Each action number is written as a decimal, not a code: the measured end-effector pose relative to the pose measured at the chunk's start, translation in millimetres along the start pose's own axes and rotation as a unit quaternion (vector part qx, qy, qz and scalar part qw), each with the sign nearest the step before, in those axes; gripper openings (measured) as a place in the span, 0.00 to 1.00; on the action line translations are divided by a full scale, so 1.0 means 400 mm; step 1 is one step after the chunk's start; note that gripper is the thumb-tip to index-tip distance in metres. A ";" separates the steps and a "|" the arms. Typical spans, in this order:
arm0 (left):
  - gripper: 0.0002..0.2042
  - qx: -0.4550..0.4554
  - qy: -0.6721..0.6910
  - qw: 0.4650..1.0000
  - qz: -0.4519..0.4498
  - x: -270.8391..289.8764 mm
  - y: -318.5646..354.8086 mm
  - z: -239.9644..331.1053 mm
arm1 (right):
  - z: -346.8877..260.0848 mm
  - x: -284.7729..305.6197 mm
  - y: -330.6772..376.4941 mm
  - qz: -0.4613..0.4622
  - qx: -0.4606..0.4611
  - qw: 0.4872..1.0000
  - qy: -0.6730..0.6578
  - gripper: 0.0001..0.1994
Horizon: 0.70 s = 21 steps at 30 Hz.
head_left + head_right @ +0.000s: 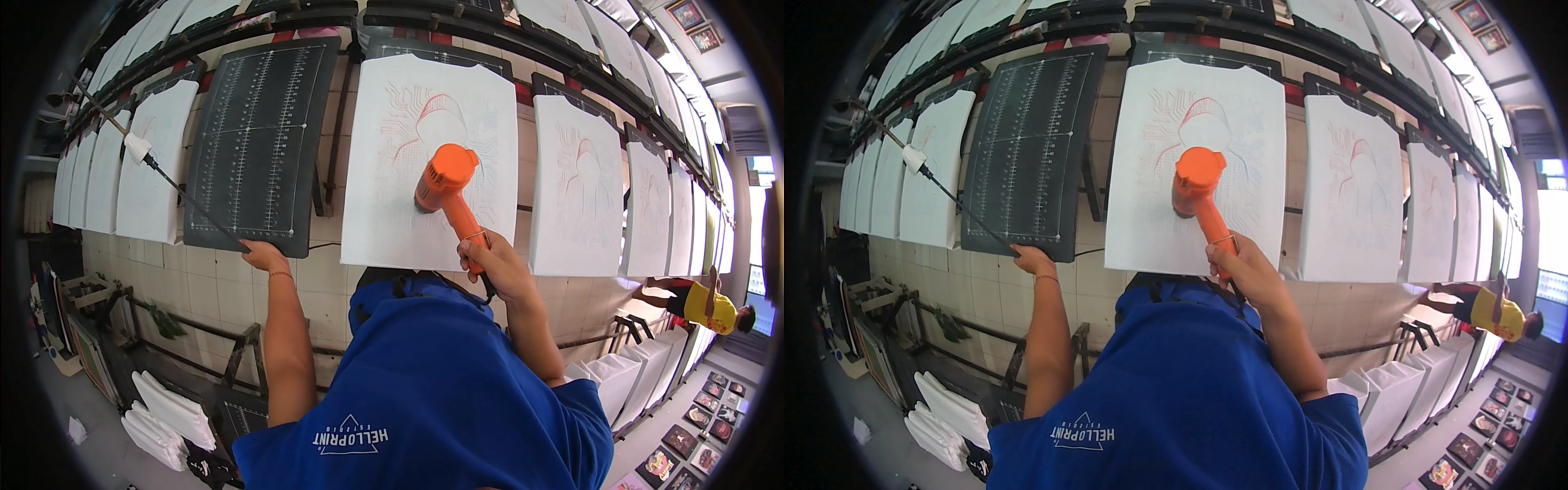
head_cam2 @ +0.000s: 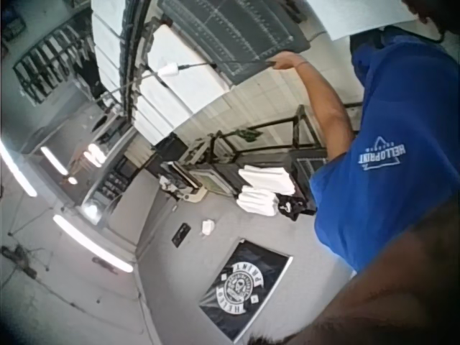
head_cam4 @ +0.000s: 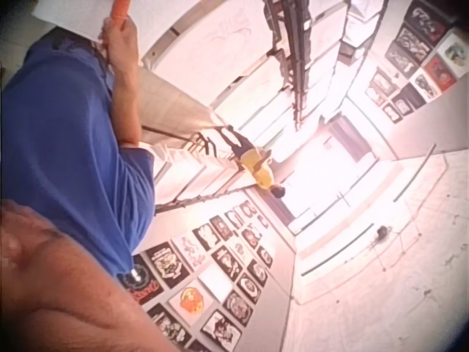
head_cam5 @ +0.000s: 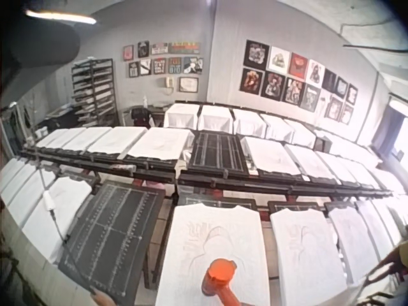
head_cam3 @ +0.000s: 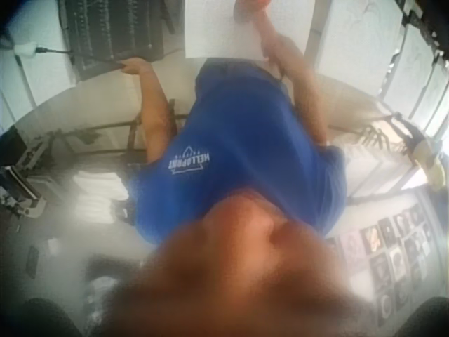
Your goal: The person uses an orange heat gun to apply heat to a white t-shirt with a red and blue design, which is secured on a flat board. The person moves the heat gun systematically across the surface of the shirt to ensure even heating. Another person in a yellow shirt is visible in the background working at a separate station.
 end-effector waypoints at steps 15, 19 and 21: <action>0.39 0.007 -0.019 1.000 -0.007 0.001 -0.028 -0.018 | -0.048 -0.057 -0.078 -0.021 -0.001 1.000 0.019 0.17; 0.38 -0.020 0.009 1.000 0.003 0.016 -0.053 -0.041 | -0.027 -0.080 -0.095 -0.016 -0.010 0.998 0.063 0.16; 0.38 -0.005 -0.008 1.000 0.022 0.020 -0.024 -0.019 | -0.067 -0.124 -0.077 -0.080 -0.028 0.991 0.106 0.16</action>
Point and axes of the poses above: each hand's wrist, its own y-axis away from the middle knuckle, its own x-axis out of the back of the hand, z = x × y, the point moved 8 cm from there along -y, towards the middle knuckle, and after that the axes turned 7 degrees about y, right-handed, at the moved point
